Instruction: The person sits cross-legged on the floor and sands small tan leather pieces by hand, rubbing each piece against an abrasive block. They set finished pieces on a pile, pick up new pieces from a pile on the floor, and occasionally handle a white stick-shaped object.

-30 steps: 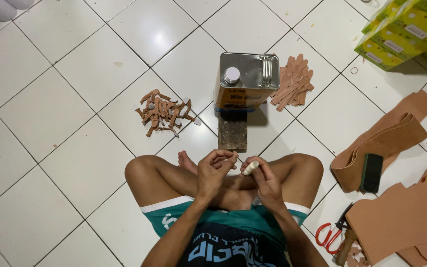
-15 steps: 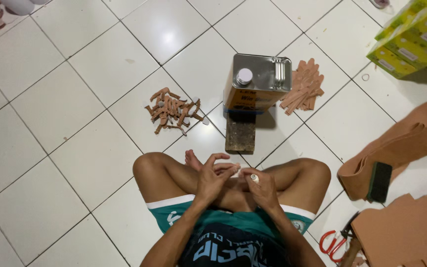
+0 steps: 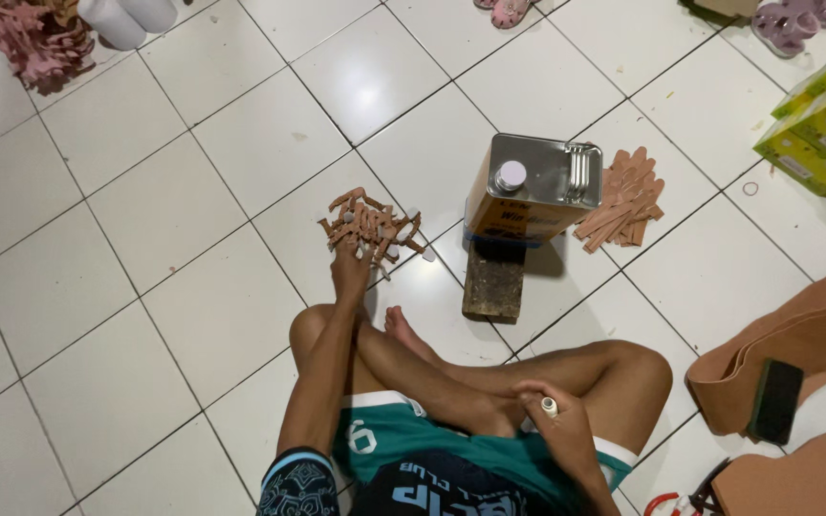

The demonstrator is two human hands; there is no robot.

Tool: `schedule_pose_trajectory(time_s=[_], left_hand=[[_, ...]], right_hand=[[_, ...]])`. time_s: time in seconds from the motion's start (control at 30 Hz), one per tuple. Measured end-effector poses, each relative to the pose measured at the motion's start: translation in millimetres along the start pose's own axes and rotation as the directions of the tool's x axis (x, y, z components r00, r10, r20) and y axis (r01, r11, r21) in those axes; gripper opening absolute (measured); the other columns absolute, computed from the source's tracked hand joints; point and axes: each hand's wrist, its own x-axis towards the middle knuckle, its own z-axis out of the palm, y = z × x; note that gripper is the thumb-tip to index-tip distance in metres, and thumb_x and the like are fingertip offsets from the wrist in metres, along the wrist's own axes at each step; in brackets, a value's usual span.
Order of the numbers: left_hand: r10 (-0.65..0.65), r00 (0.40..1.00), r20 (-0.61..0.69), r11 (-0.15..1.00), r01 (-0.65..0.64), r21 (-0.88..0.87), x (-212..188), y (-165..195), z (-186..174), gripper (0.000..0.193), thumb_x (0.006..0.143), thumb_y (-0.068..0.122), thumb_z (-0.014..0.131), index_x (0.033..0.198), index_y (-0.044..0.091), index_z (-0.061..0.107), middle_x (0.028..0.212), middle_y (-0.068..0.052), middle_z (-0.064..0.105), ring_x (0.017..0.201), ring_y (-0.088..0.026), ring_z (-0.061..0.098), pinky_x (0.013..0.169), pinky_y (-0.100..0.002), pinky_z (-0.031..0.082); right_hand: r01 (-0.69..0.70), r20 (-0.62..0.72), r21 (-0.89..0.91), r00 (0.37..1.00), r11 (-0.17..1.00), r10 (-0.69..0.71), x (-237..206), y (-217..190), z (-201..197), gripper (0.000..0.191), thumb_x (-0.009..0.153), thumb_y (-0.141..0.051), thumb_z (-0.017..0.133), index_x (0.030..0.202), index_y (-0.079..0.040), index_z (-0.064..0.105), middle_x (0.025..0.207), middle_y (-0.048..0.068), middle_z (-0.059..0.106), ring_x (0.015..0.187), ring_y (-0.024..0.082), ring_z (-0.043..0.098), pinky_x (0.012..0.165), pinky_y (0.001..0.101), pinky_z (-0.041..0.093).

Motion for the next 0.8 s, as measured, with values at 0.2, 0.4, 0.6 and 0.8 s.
schedule_pose_trajectory(time_s=[0.2, 0.4, 0.6, 0.8], left_hand=[[0.256, 0.940, 0.225, 0.962, -0.269, 0.033, -68, -12, 43, 0.030, 0.093, 0.005, 0.062, 0.122, -0.003, 0.064, 0.111, -0.025, 0.070, 0.101, -0.041, 0.068, 0.090, -0.047, 0.055], [0.467, 0.775, 0.426, 0.845, -0.533, 0.045, -48, 17, 90, 0.033, 0.080, 0.000, 0.068, 0.112, -0.006, 0.065, 0.123, -0.031, 0.062, 0.116, -0.047, 0.058, 0.100, -0.049, 0.049], [0.345, 0.867, 0.360, 0.907, -0.406, 0.110, -32, 36, 150, 0.029, 0.086, 0.010, 0.069, 0.111, -0.004, 0.066, 0.113, -0.026, 0.066, 0.110, -0.044, 0.063, 0.096, -0.048, 0.051], [0.245, 0.902, 0.356, 0.964, -0.265, 0.007, -113, 63, 128, 0.032, 0.092, 0.017, 0.066, 0.117, -0.003, 0.070, 0.124, -0.025, 0.069, 0.117, -0.040, 0.065, 0.103, -0.043, 0.049]], right_hand=[[-0.053, -0.352, -0.189, 0.936, 0.981, -0.017, 30, 39, -44, 0.039, 0.100, -0.026, 0.068, 0.126, 0.002, 0.060, 0.105, 0.014, 0.070, 0.093, 0.019, 0.065, 0.080, 0.0328, 0.053], [0.164, -0.320, -0.411, 0.895, 0.897, -0.311, 108, 86, -76, 0.034, 0.092, -0.016, 0.067, 0.119, 0.003, 0.069, 0.108, 0.022, 0.072, 0.101, 0.031, 0.067, 0.089, 0.0389, 0.052], [0.004, -0.206, -0.639, 0.962, 0.770, -0.177, 170, 94, -109, 0.027, 0.087, -0.014, 0.073, 0.113, -0.007, 0.076, 0.104, 0.024, 0.072, 0.093, 0.038, 0.069, 0.082, 0.0421, 0.056], [-0.114, -0.294, -0.443, 0.956, 0.889, -0.023, 240, 87, -163, 0.045, 0.081, -0.032, 0.083, 0.113, -0.003, 0.071, 0.101, 0.020, 0.075, 0.089, 0.031, 0.071, 0.079, 0.0398, 0.056]])
